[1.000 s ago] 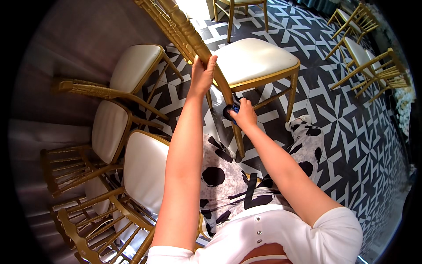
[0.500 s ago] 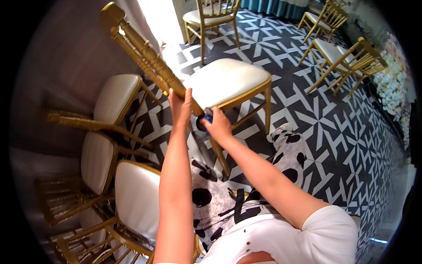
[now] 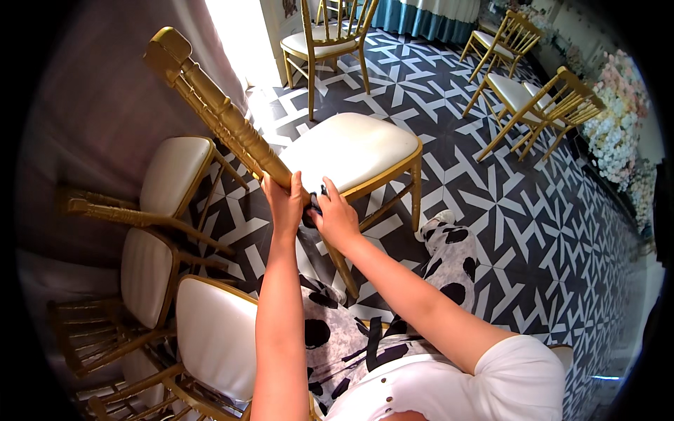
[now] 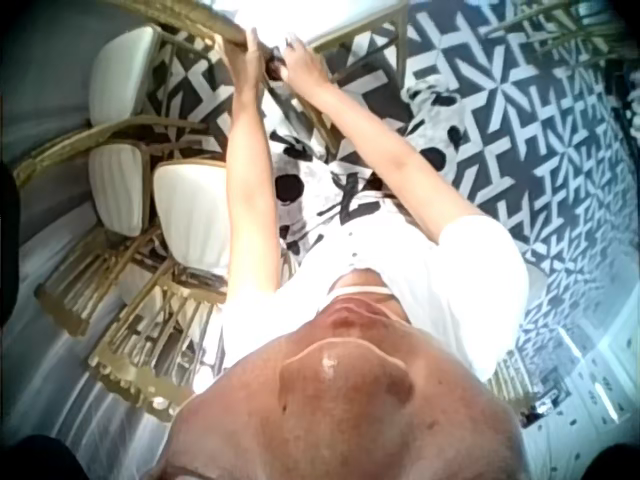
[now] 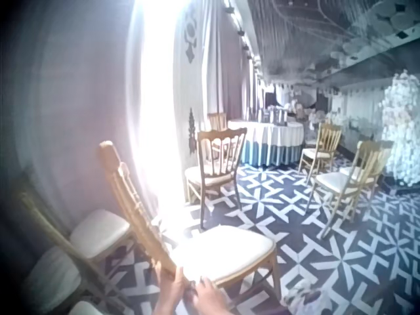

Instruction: The person wipes the gold-colored frame of a chair with a blue cloth, including the backrest, spindles, and seat frame, then folds the cloth on the chair seat.

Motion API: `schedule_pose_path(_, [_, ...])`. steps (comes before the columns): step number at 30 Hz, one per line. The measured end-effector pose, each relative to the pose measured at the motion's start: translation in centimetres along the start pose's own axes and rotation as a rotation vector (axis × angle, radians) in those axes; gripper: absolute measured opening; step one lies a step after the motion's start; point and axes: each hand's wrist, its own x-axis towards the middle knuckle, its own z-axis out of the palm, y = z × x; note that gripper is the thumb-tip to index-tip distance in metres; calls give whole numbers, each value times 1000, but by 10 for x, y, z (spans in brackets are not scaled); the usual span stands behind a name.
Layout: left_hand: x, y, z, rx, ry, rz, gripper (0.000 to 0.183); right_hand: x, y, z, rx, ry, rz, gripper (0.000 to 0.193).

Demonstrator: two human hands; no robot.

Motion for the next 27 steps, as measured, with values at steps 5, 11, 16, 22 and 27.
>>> schedule_pose_path(5, [-5,1,1,-115,53,7,43,-1,-2,-1,18,-106,38,40])
schedule_pose_path(11, [-6,6,2,-24,19,-15,45,-1,0,5,21,17,-69,58])
schedule_pose_path(16, [-8,4,2,-46,30,-31,43,-16,14,9,39,-29,-22,48])
schedule_pose_path(22, [-8,0,4,-63,42,16,40,11,6,-6,126,-124,-25,40])
schedule_pose_path(27, [-7,10,4,-42,26,-9,40,12,-4,1,226,58,-10,39])
